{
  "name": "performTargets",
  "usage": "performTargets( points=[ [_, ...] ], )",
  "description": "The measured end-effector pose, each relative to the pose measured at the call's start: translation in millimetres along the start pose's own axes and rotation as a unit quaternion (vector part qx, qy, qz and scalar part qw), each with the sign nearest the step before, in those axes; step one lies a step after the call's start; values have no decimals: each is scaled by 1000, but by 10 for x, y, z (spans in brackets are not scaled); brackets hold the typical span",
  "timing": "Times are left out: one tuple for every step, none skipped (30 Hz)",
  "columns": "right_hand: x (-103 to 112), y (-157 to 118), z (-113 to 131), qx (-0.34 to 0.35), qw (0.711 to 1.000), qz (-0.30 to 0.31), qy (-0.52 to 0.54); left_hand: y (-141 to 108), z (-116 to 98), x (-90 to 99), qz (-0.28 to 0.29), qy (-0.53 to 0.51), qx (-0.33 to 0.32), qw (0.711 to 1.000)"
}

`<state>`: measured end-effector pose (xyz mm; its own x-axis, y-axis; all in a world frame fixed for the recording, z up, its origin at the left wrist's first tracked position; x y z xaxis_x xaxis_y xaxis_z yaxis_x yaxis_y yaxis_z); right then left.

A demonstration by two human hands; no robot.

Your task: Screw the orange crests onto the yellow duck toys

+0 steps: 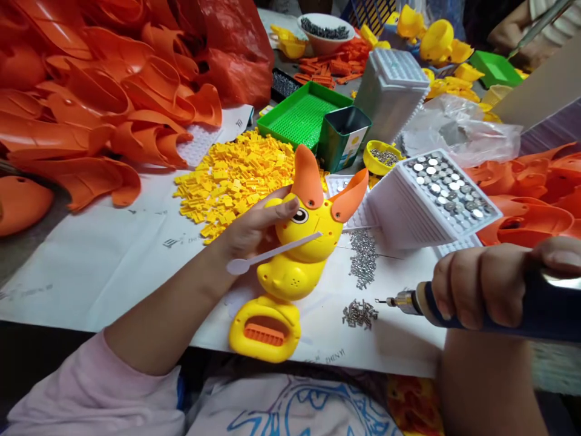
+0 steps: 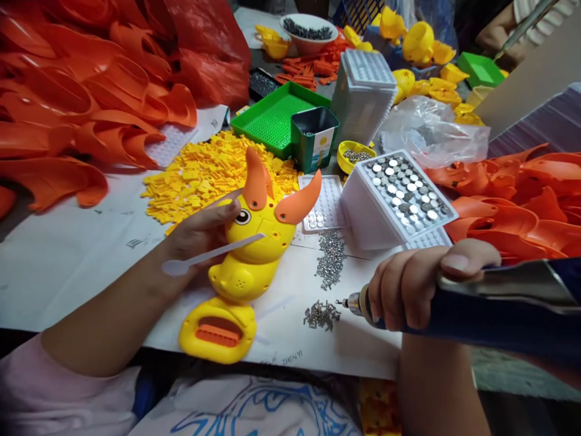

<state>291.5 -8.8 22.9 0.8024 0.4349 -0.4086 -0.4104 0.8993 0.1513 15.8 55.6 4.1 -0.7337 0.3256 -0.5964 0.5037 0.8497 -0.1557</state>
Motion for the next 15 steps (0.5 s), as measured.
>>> performTargets(
  points=[
    [-30,15,13,19,1000,14,-9,-20,-43,3,6,6,7,1000],
    [-68,30,19,35,999,28,-15,-43,-78,1,14,11,18,1000],
    [-109,45,20,46,998,43,-18,-64,-105,3,20,17,28,999],
    [-155,56,26,61,996,61,-20,-80,-131,12,18,24,33,999],
    [-201,65,36,77,994,81,-21,-89,-154,31,7,31,33,999],
    [-244,72,51,94,990,99,-21,-91,-173,54,-9,38,29,999],
    [-282,78,67,107,987,114,-20,-86,-187,79,-25,45,23,998],
    [-312,86,85,117,985,125,-20,-76,-196,101,-41,51,16,998],
    [-336,95,101,121,984,132,-20,-62,-195,117,-50,54,13,997],
    [-353,105,115,121,983,136,-21,-47,-186,126,-54,56,14,997],
    [-366,115,127,119,983,137,-21,-30,-170,129,-52,59,16,997],
    [-374,123,137,117,983,137,-23,-16,-153,131,-48,65,18,997],
    [-379,130,145,116,984,134,-24,-5,-133,134,-43,74,22,996],
    [-383,136,150,115,984,131,-26,2,-111,140,-38,86,26,995],
    [-386,142,151,115,985,129,-29,4,-88,148,-33,102,32,994]
  ],
)
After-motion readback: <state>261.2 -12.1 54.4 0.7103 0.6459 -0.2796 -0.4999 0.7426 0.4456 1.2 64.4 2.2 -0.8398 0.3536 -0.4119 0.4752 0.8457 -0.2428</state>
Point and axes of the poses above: each hand's wrist, its own y-axis towards the middle knuckle, its own x-axis out of the back of the hand, z = x × y, the point moved 5 cm from there along y, towards the middle knuckle, and after that the axes turned 8 degrees about -x, right-handed, at the moved point
